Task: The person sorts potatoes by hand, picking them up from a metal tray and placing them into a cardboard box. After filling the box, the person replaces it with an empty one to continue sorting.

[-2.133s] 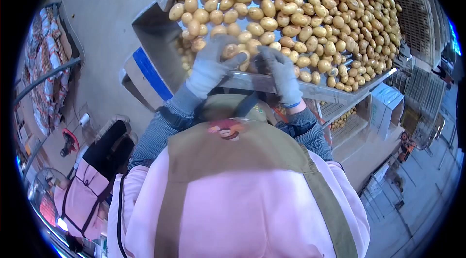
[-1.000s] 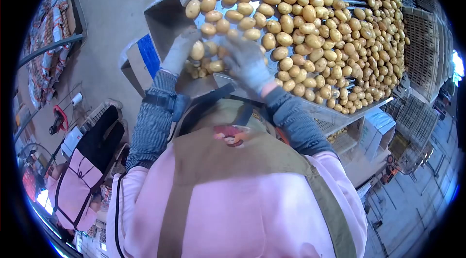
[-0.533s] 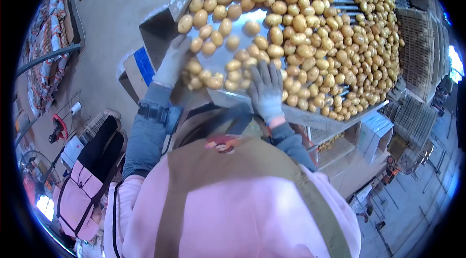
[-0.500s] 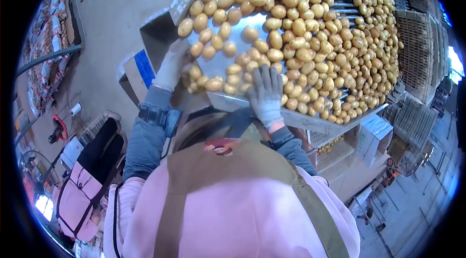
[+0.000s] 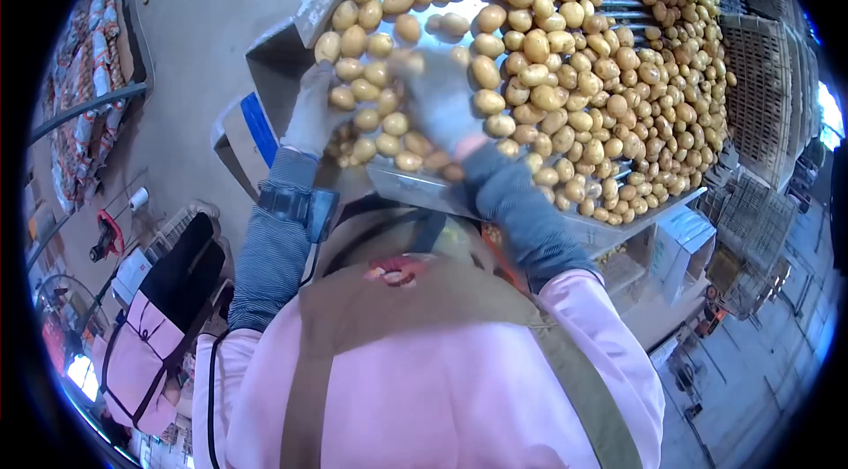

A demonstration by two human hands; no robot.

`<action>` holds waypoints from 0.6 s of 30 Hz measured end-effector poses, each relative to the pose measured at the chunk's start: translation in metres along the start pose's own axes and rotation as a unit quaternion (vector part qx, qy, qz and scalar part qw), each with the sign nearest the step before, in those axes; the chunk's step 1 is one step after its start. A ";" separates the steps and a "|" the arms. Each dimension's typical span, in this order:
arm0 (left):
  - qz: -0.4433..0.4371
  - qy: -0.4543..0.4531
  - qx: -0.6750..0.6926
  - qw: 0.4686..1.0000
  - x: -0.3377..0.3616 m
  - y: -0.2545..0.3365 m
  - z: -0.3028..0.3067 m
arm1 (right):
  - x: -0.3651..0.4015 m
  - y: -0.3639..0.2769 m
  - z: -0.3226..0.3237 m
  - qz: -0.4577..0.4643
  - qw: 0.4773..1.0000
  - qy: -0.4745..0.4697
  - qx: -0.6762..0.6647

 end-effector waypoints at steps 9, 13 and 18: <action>0.127 0.076 -0.078 0.986 0.005 0.028 -0.033 | 0.003 0.002 0.044 0.054 0.982 0.178 -0.035; 0.095 0.074 -0.190 0.974 0.010 0.042 -0.034 | -0.080 0.013 -0.011 -0.055 0.997 -0.007 0.061; -0.153 0.172 -0.378 0.897 0.011 0.097 -0.027 | -0.061 0.022 0.005 -0.153 0.987 -0.039 0.012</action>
Point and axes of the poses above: each hand's wrist, its own x-axis away from the middle knuckle, its own z-axis out of the back of the hand, y = z × x, the point moved 1 cm from there along -x, towards the middle knuckle, and after that the axes turned 15 degrees about -x, right-handed, at the moved point
